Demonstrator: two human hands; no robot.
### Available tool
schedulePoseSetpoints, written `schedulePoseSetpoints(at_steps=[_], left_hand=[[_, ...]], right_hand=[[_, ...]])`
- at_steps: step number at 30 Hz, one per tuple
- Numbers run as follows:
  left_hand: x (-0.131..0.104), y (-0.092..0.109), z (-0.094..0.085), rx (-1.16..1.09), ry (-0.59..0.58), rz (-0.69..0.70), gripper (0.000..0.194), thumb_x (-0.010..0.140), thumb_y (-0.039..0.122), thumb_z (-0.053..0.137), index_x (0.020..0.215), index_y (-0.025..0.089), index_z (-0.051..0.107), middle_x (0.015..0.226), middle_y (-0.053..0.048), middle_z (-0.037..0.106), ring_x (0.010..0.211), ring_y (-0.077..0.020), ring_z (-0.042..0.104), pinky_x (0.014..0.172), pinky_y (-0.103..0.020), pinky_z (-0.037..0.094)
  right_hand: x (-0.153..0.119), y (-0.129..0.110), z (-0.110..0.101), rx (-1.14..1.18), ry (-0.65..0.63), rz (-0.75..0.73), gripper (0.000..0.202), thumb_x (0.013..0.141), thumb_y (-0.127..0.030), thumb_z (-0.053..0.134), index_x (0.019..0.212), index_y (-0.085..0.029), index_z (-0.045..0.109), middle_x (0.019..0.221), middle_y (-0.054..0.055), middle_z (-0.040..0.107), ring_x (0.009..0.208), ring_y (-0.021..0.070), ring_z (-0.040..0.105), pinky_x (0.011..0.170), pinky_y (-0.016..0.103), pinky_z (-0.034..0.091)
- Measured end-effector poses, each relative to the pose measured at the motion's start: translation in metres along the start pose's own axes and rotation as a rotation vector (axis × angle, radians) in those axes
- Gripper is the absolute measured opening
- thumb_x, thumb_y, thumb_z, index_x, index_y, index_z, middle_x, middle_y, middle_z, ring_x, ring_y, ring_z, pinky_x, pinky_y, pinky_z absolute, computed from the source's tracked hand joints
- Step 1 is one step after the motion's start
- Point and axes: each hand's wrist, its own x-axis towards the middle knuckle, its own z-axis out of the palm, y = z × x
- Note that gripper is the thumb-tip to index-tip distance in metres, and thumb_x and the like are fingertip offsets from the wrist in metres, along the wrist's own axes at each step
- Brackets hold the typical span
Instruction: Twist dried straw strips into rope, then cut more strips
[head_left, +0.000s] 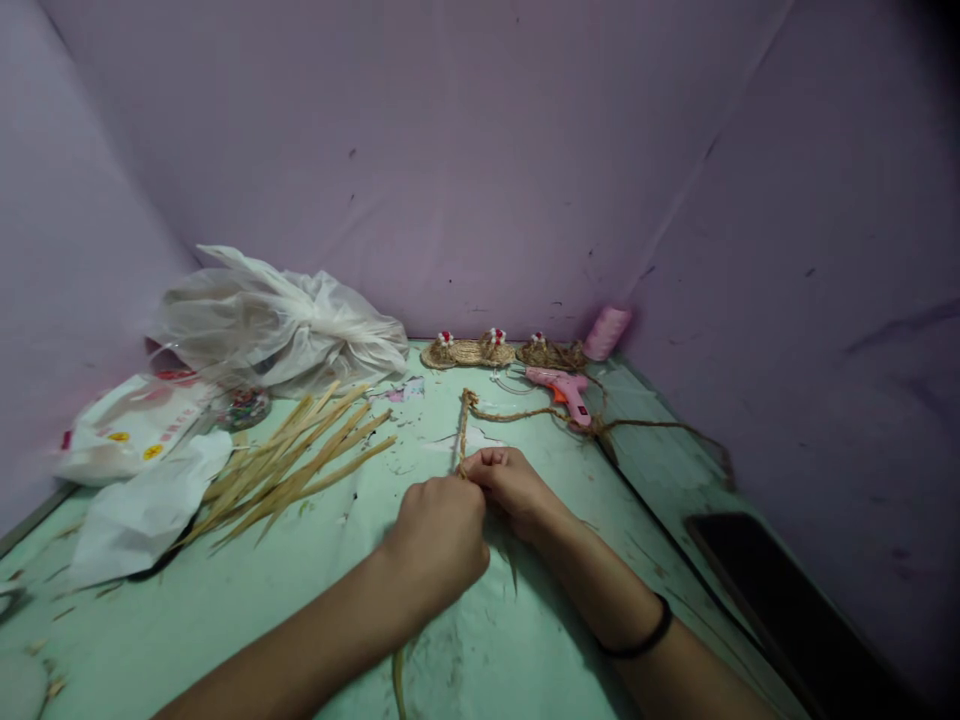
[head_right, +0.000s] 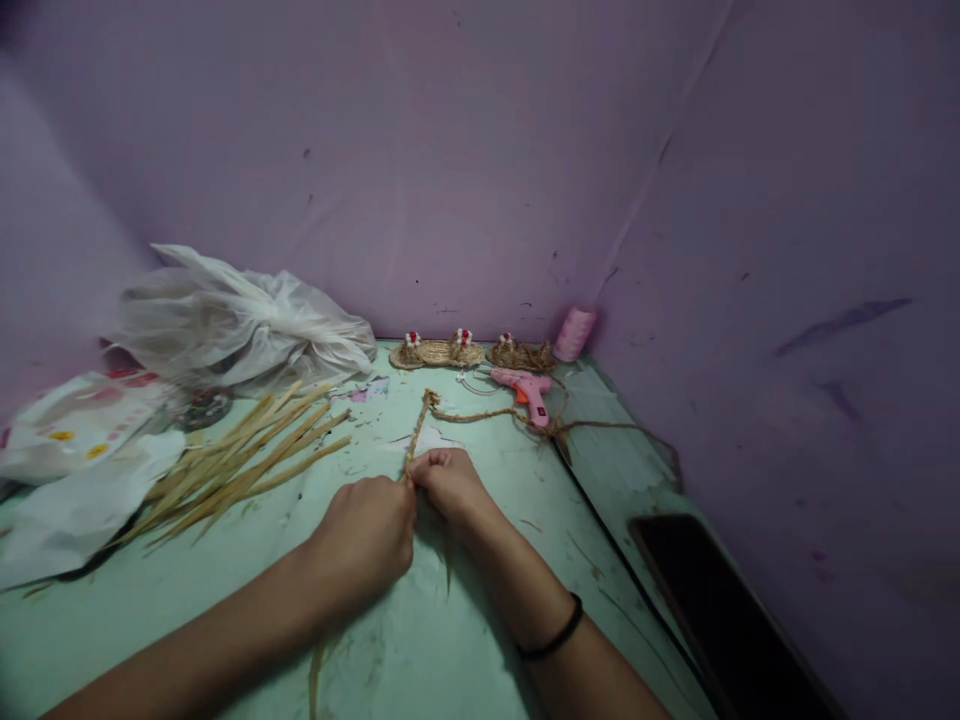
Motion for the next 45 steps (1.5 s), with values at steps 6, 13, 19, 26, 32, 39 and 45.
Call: schedulePoseSetpoints(at_steps=[6, 13, 19, 26, 32, 39, 45], left_hand=[[0.030, -0.029, -0.025, -0.546, 0.077, -0.173, 0.025, 0.071, 0.031, 0.045, 0.066, 0.012, 0.061, 0.041, 0.000, 0.048, 0.034, -0.0085, 0.040, 0.039, -0.021, 0.029], [0.044, -0.039, -0.002, -1.269, -0.406, -0.238, 0.018, 0.067, 0.023, 0.056, 0.059, 0.007, 0.056, 0.051, -0.003, 0.055, 0.036, -0.0042, 0.044, 0.034, -0.015, 0.034], [0.046, -0.037, 0.002, -1.080, -0.298, -0.290, 0.015, 0.066, 0.012, 0.048, 0.052, 0.010, 0.050, 0.037, 0.002, 0.046, 0.028, -0.0063, 0.039, 0.031, -0.018, 0.032], [0.041, -0.029, 0.006, -0.934, -0.052, -0.252, 0.007, 0.052, 0.011, 0.047, 0.046, 0.013, 0.046, 0.029, 0.007, 0.032, 0.026, -0.0021, 0.021, 0.030, -0.017, 0.013], [0.040, -0.034, 0.010, -1.083, -0.010, -0.192, 0.004, 0.051, 0.015, 0.049, 0.051, 0.011, 0.051, 0.031, 0.008, 0.031, 0.027, -0.0018, 0.017, 0.031, -0.018, 0.009], [0.039, -0.042, 0.010, -1.106, -0.049, -0.187, 0.004, 0.051, 0.016, 0.051, 0.049, 0.013, 0.049, 0.032, 0.008, 0.030, 0.028, -0.0023, 0.016, 0.032, -0.018, 0.008], [0.042, -0.043, 0.012, -1.020, -0.044, -0.158, 0.008, 0.053, 0.017, 0.050, 0.046, 0.015, 0.046, 0.033, 0.008, 0.028, 0.030, -0.0035, 0.016, 0.034, -0.019, 0.011]], right_hand=[[-0.001, -0.001, -0.003, -0.049, -0.030, -0.012, 0.013, 0.056, -0.017, 0.050, 0.044, -0.014, 0.047, 0.029, -0.009, 0.028, 0.029, 0.0020, 0.017, 0.035, 0.021, 0.007], [0.003, 0.000, -0.003, -0.064, -0.075, -0.068, 0.012, 0.059, -0.019, 0.055, 0.049, -0.013, 0.050, 0.041, -0.003, 0.048, 0.039, 0.0053, 0.039, 0.041, 0.019, 0.025], [0.007, 0.001, -0.013, -0.617, -0.047, -0.285, 0.013, 0.066, -0.016, 0.047, 0.054, -0.014, 0.051, 0.046, -0.003, 0.047, 0.043, 0.0061, 0.035, 0.043, 0.019, 0.024], [-0.008, -0.009, -0.010, -1.148, 0.074, -0.491, 0.017, 0.065, -0.014, 0.046, 0.062, -0.013, 0.062, 0.055, 0.004, 0.058, 0.049, 0.0090, 0.040, 0.046, 0.022, 0.023], [-0.021, -0.033, -0.026, -1.105, 0.023, -0.243, 0.013, 0.061, -0.016, 0.052, 0.055, -0.012, 0.062, 0.046, 0.002, 0.055, 0.043, 0.0085, 0.044, 0.042, 0.020, 0.025], [-0.046, -0.071, -0.078, -0.959, 0.214, -0.148, 0.005, 0.062, -0.013, 0.055, 0.057, -0.013, 0.057, 0.052, 0.003, 0.060, 0.040, 0.0094, 0.050, 0.040, 0.019, 0.033], [-0.062, -0.085, -0.072, -0.896, 0.244, -0.211, 0.011, 0.066, -0.021, 0.056, 0.058, -0.014, 0.056, 0.055, 0.002, 0.060, 0.041, 0.0084, 0.048, 0.039, 0.019, 0.032]])
